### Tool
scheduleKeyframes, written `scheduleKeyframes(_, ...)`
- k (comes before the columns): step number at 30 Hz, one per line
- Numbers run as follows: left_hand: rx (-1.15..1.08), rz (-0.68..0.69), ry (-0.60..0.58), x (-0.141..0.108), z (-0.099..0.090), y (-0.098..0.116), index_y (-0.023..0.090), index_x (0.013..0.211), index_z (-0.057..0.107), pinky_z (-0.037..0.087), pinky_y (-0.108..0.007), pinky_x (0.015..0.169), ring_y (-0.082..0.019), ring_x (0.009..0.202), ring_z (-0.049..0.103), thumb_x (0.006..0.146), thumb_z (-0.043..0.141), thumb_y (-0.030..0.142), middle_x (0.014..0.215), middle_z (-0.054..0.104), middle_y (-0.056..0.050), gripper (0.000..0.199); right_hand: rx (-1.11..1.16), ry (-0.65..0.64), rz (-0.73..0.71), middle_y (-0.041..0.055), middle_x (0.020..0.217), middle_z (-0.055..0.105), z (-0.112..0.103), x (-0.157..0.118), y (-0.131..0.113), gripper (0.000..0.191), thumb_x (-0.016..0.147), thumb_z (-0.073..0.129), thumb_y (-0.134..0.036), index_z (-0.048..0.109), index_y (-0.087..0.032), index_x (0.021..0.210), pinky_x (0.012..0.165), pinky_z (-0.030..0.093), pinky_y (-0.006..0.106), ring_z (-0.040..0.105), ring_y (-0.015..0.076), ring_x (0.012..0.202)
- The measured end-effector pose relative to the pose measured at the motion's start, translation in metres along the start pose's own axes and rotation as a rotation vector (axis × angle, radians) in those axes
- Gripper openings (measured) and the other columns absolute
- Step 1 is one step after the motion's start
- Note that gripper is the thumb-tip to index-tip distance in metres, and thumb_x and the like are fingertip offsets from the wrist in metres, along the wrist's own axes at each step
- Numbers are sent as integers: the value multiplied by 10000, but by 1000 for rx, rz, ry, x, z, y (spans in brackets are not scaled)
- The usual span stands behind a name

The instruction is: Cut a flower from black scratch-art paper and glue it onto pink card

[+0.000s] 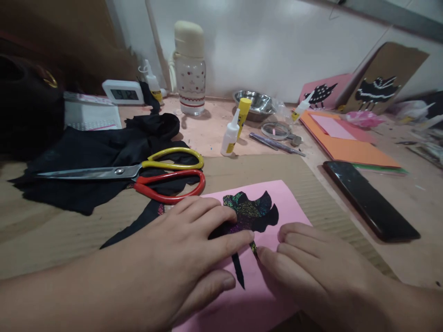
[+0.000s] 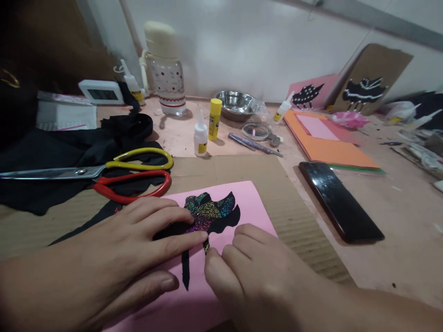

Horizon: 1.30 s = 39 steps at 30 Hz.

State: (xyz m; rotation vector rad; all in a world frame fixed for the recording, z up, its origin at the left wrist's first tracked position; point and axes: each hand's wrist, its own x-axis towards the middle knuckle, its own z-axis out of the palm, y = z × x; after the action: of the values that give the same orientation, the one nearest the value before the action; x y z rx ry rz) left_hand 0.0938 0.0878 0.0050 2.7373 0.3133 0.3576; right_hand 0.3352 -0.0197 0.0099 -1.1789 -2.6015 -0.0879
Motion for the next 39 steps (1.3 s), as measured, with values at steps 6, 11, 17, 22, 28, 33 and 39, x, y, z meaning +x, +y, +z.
scheduleKeyframes(6, 30, -1, -45, 1, -1, 2, 330, 1411, 613, 473, -514, 1040, -312, 1205, 590, 1049, 540, 417, 1325, 655, -57, 380, -26, 25, 15, 23, 693, 642, 0, 0, -1, 296, 929, 401, 6, 658, -140, 944, 683, 391, 332, 528, 185, 627)
scheduleKeyframes(11, 44, -3, -37, 0, 0, 3, 321, 1426, 607, 448, -545, 1075, -327, 1251, 575, 1049, 546, 416, 1329, 659, -61, 394, -24, 16, 13, 31, 723, 678, -1, 1, -1, 289, 920, 422, -5, 661, -130, 1025, 691, 404, 331, 560, 190, 646)
scheduleKeyframes(17, 37, -1, -45, 2, -1, 2, 312, 1436, 604, 446, -545, 1081, -318, 1225, 586, 1036, 564, 401, 1315, 660, -71, 411, 10, 35, -2, 40, 759, 707, -3, 2, -1, 308, 894, 440, 2, 644, -104, 1099, 696, 431, 327, 587, 188, 656)
scheduleKeyframes(22, 52, 0, -38, 2, 0, 1, 325, 1448, 591, 446, -534, 1075, -323, 1248, 569, 1031, 575, 401, 1344, 638, -74, 424, 63, 28, 26, 36, 770, 709, 1, -1, 1, 334, 872, 442, 15, 633, -118, 1112, 692, 443, 324, 602, 186, 668)
scheduleKeyframes(28, 58, 15, -37, 2, -1, 1, 316, 1453, 589, 450, -527, 1065, -328, 1224, 581, 1019, 592, 408, 1330, 646, -79, 443, 90, 13, 74, 29, 775, 700, -3, -1, 0, 321, 887, 442, 34, 652, -129, 1067, 705, 431, 303, 597, 176, 684)
scheduleKeyframes(33, 50, 0, -49, 0, 0, 0, 323, 1447, 589, 434, -550, 1075, -335, 1257, 563, 1025, 585, 412, 1357, 637, -72, 431, 132, 30, 61, 27, 772, 711, -7, 0, 2, 287, 930, 431, 30, 656, -146, 966, 706, 450, 287, 596, 166, 687)
scheduleKeyframes(39, 45, -10, -15, -1, 0, 1, 230, 1433, 602, 444, -499, 1083, -321, 1265, 579, 1016, 605, 453, 1376, 652, -87, 473, 114, 11, 76, 38, 780, 715, -8, -2, 1, 331, 952, 420, 23, 689, -127, 1076, 726, 470, 281, 616, 172, 711)
